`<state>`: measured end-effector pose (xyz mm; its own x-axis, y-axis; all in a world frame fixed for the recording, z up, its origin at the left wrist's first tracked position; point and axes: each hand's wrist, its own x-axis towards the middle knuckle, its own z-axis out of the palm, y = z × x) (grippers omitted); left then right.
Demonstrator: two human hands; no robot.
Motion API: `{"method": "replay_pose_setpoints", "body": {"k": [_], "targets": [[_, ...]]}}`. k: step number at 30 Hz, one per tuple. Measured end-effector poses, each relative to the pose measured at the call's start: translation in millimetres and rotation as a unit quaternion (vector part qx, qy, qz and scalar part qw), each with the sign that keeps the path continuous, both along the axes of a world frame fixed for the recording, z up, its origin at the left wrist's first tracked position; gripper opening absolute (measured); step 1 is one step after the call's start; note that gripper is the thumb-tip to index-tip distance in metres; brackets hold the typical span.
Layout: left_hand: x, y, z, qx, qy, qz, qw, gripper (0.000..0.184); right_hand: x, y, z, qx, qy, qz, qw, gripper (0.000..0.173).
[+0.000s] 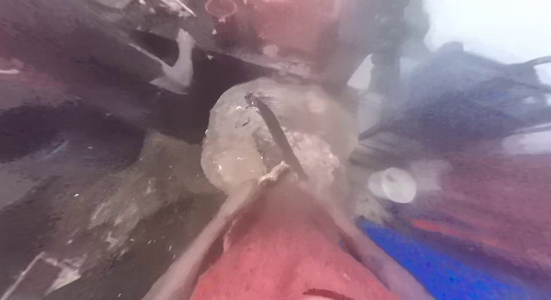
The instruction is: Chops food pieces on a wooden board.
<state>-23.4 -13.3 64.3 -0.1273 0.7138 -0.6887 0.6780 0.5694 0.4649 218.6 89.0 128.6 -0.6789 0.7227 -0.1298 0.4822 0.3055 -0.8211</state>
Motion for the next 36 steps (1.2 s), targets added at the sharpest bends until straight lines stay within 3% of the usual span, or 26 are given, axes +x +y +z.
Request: {"method": "replay_pose_setpoints", "body": {"k": [2,5,7,11,14,18,21,24,26,29,32,36], "targets": [[7,8,-9,0.008,0.008,0.000,1.000,0.057,5,-9,-17,0.015,-0.079,0.028,0.996,0.064],[8,9,-7,0.001,-0.008,0.004,1.000,0.047,24,-19,-81,-0.061,-0.282,0.035,0.957,0.059],[2,3,0,-0.004,-0.019,0.015,1.000,0.049,34,-23,-104,-0.111,-0.313,0.020,0.943,0.059],[-5,-12,5,-0.022,-0.033,0.058,0.998,0.064,35,-26,-81,-0.145,-0.251,0.004,0.957,0.060],[2,-12,-14,0.035,-0.063,0.092,0.993,0.057,17,-20,-35,-0.115,-0.150,0.015,0.982,0.059],[17,-4,-22,0.067,-0.050,0.072,0.994,0.055,-2,-24,19,0.033,0.036,0.005,0.999,0.093],[21,-5,-20,0.049,-0.048,0.068,0.995,0.056,-4,-30,23,0.107,0.130,0.015,0.986,0.097],[18,-5,-20,0.034,-0.051,0.075,0.995,0.056,3,-37,-1,0.151,0.118,0.012,0.981,0.082],[12,-6,-28,0.032,-0.047,0.091,0.994,0.054,13,-43,-24,0.079,0.028,0.003,0.996,0.067],[1,-12,-46,0.030,-0.073,0.139,0.987,0.051,25,-45,-54,-0.141,-0.104,-0.029,0.984,0.046],[-7,-20,-61,0.026,-0.128,0.179,0.975,0.048,39,-55,-85,-0.221,-0.137,-0.054,0.964,0.048],[-7,-23,-71,0.015,-0.153,0.197,0.968,0.044,49,-62,-98,-0.262,-0.135,-0.054,0.954,0.050]]}}
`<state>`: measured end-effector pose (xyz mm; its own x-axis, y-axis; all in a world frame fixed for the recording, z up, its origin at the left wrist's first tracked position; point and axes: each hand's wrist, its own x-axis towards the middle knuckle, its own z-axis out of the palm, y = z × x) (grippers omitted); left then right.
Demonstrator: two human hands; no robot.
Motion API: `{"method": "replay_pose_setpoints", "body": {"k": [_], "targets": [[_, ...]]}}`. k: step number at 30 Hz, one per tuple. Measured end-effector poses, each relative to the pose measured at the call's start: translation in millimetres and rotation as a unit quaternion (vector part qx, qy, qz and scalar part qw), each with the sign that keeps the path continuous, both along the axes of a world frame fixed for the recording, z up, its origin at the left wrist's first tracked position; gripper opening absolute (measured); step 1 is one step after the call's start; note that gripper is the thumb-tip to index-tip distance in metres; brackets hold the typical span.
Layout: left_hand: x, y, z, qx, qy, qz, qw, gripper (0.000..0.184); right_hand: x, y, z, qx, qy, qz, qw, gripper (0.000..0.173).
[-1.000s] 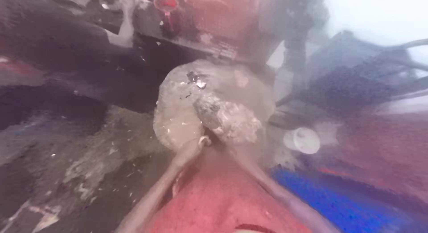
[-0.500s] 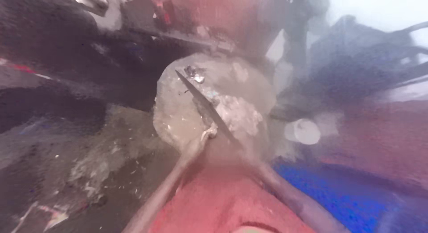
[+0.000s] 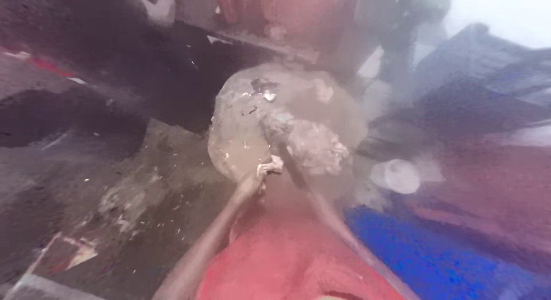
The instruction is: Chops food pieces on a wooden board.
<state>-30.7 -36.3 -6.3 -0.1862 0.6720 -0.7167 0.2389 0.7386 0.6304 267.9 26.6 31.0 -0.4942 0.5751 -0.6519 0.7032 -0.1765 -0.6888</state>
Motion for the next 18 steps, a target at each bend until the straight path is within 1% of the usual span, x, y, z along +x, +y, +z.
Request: {"method": "replay_pose_setpoints", "body": {"k": [3,5,8,12,14,16,18], "targets": [[-3,2,-1,-0.002,-0.002,0.002,1.000,0.042,-2,0,2,0.019,0.009,0.016,1.000,0.048],[-3,2,0,-0.008,-0.003,-0.004,1.000,0.043,-2,-1,7,0.024,0.001,0.024,0.999,0.050],[-2,6,4,-0.022,-0.002,-0.011,1.000,0.045,-2,5,15,0.011,0.000,0.044,0.999,0.052],[-9,10,2,-0.031,0.015,-0.022,0.999,0.049,-6,17,13,-0.001,-0.035,0.079,0.996,0.056],[-13,10,5,-0.036,0.060,-0.032,0.997,0.053,-6,20,10,-0.012,-0.053,0.080,0.995,0.058],[-14,13,10,0.003,0.121,-0.054,0.991,0.057,-5,21,7,-0.011,-0.062,0.084,0.994,0.059],[-11,23,18,0.037,0.175,-0.099,0.979,0.059,-5,21,6,-0.007,-0.059,0.079,0.995,0.059]]}}
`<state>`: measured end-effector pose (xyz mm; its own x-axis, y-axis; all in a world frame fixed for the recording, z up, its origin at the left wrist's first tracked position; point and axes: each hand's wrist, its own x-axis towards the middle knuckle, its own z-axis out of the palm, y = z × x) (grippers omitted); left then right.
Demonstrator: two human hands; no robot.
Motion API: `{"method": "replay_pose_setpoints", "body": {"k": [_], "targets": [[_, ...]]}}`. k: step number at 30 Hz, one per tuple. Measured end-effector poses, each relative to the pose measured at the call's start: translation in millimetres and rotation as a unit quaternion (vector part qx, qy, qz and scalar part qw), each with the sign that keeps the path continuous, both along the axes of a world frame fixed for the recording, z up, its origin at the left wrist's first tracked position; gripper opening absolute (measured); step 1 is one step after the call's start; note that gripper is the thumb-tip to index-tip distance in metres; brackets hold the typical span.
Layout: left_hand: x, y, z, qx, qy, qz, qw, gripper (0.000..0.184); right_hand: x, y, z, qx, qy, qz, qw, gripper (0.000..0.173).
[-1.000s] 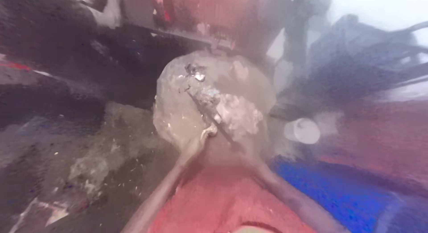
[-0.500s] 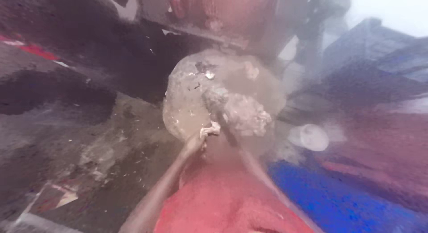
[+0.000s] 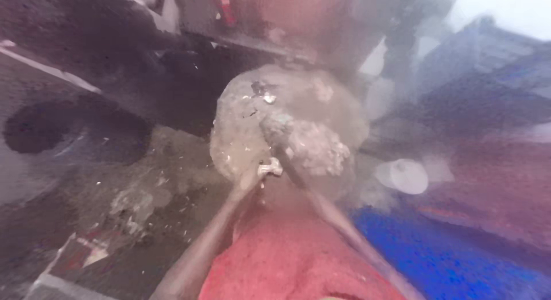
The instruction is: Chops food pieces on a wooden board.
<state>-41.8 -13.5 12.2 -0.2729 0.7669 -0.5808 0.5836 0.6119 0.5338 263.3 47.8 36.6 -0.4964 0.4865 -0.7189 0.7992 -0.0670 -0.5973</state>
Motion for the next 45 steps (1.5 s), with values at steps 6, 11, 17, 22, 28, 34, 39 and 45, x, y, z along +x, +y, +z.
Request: {"method": "replay_pose_setpoints", "body": {"k": [6,11,17,22,28,34,39,45], "targets": [[16,38,-5,0.026,-0.031,0.000,0.999,0.043,-1,2,-10,0.022,0.021,0.014,0.999,0.052],[6,49,-31,0.059,0.040,-0.051,0.996,0.034,4,1,-13,0.008,0.019,0.004,1.000,0.054],[-4,44,-17,0.008,0.025,-0.025,0.999,0.034,-8,8,24,-0.030,0.008,0.011,0.999,0.050],[-1,34,-12,-0.008,0.029,0.039,0.999,0.033,-3,8,-11,-0.036,0.007,0.024,0.999,0.054],[-37,22,-9,0.001,0.105,0.113,0.988,0.035,-6,13,-16,-0.037,0.020,0.058,0.997,0.053],[-51,0,11,0.037,-0.033,0.100,0.994,0.033,-5,11,2,-0.014,0.061,0.041,0.997,0.048],[-10,16,-16,0.047,-0.111,0.117,0.986,0.034,-8,2,5,0.044,0.071,0.002,0.997,0.048],[14,34,-32,0.067,-0.207,0.153,0.964,0.029,-47,11,29,0.034,0.073,-0.020,0.997,0.045]]}}
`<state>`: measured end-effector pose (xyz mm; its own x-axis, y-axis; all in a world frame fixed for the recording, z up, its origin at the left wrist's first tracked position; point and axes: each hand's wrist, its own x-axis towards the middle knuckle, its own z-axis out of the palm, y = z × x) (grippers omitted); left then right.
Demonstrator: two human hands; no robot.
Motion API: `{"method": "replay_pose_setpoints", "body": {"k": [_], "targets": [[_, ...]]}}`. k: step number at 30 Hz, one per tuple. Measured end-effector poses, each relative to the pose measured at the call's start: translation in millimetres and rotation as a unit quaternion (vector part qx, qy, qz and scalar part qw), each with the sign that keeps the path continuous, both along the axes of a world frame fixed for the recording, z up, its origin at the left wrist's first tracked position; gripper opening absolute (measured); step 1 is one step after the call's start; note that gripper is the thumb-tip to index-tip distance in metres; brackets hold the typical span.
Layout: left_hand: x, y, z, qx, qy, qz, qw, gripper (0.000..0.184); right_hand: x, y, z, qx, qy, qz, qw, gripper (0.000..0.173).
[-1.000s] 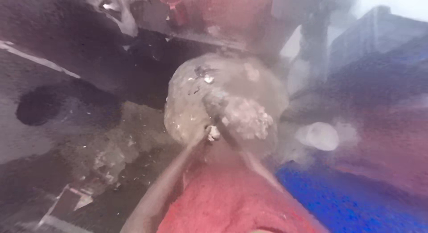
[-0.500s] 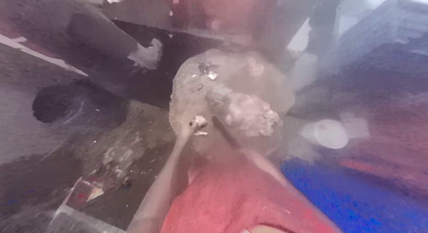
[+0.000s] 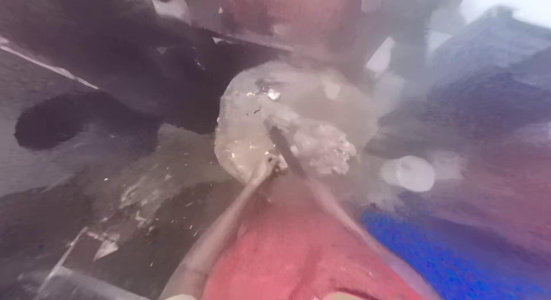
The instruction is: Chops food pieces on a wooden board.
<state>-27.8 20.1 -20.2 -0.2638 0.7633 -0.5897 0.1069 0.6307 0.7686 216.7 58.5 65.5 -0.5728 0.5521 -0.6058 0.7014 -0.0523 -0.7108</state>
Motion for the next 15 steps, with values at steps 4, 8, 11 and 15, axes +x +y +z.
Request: {"method": "replay_pose_setpoints", "body": {"k": [4,8,11,15], "targets": [[-4,-6,-4,-0.001,0.019,-0.012,1.000,0.029,-14,-5,-12,-0.007,-0.029,-0.002,1.000,0.049],[-6,-12,5,0.002,-0.001,0.011,1.000,0.029,-15,-7,-28,-0.001,-0.053,0.008,0.999,0.051],[-18,-18,25,0.061,-0.093,0.096,0.989,0.035,-13,-10,-31,0.008,-0.051,0.008,0.999,0.052],[-62,-41,62,0.200,-0.216,0.145,0.944,0.035,-12,-10,-31,0.009,-0.060,0.014,0.998,0.054]]}}
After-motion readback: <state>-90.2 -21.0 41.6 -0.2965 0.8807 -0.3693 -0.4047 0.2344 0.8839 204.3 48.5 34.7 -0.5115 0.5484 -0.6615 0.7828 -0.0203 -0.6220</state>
